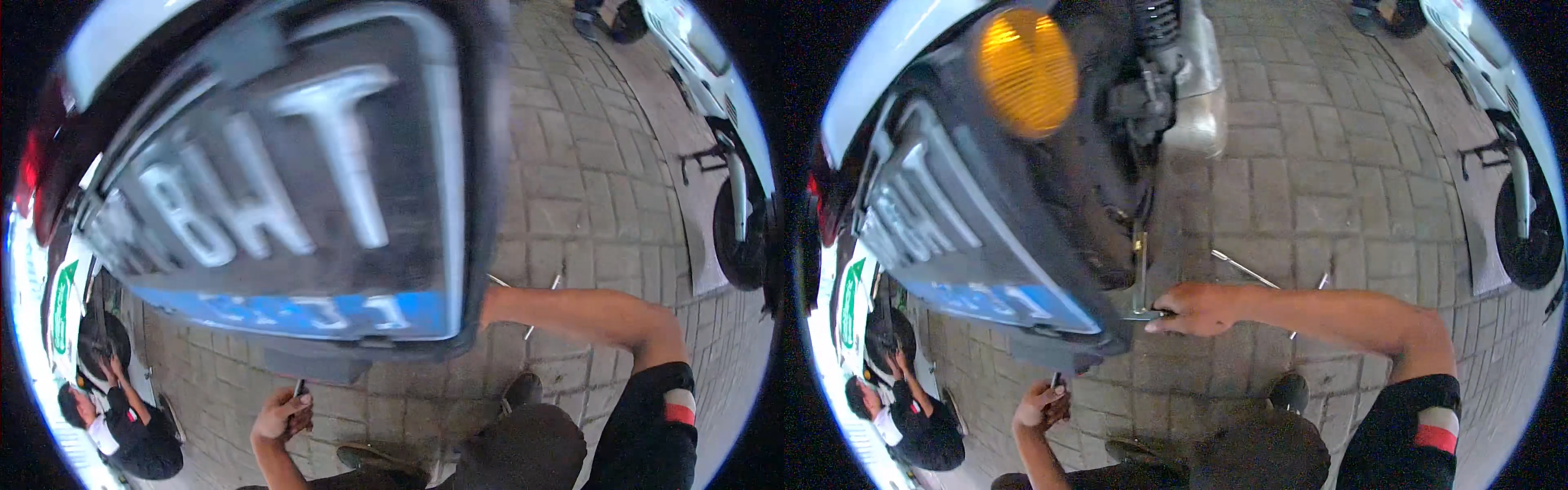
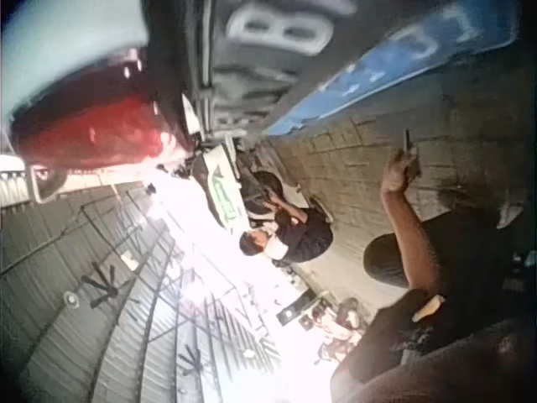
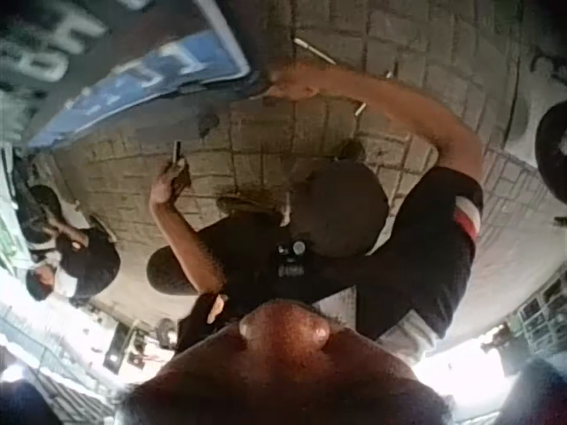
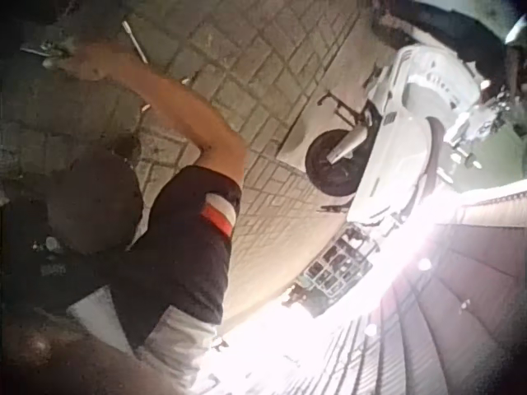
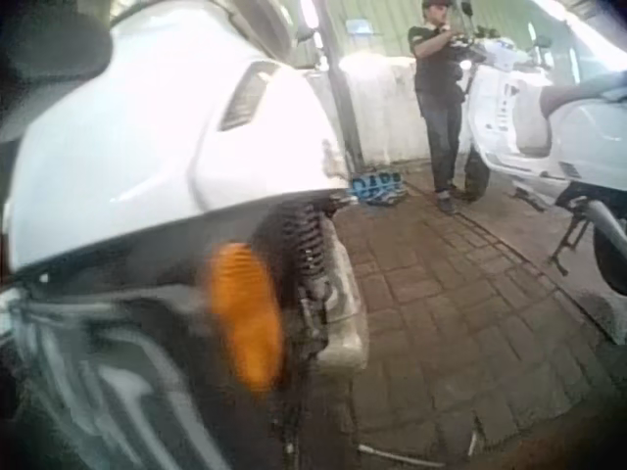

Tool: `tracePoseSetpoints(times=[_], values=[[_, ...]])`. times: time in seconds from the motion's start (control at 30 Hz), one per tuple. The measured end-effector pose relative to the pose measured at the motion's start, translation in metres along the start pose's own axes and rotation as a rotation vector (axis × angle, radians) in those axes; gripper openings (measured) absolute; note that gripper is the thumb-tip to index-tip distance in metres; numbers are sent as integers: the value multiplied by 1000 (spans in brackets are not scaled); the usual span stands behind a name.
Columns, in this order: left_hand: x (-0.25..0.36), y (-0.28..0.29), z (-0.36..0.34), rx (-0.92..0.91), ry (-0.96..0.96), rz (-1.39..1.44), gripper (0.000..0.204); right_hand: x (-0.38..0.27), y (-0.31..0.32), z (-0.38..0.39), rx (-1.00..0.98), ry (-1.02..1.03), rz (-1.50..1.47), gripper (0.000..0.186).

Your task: The person selects a tool from a blue toolbox, walks to a white electric scooter, and uses the tool to tighten or loosen components on the rear wheel assembly. The person then picks up a different tool from the ground and continues to work on the rear of the scooter near the license plate.

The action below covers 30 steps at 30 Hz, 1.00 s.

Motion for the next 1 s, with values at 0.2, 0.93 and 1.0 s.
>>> tracePoseSetpoints(times=[0.2, 0.93, 1.0], values=[[-44, -111, -26, -170, 33, 387, 30, 16, 16, 14, 216, 175, 184, 35], [-73, -205, -124, 168, 57, 1308, 61, 54, 6, 1, 45, -130, 198, 34], [-68, -222, -87, 228, 281, 1269, 68, 60, 20, -1, 24, -207, 237, 34]])
Point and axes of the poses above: each hand's wrist, its own z-axis away from the middle knuckle, its own y-axis out of the back of the hand, x = y × z, the point moved 10 cm from there along -z, towards the middle knuckle, and after that the axes turned 6 degrees about x, right-handed, at the moved point
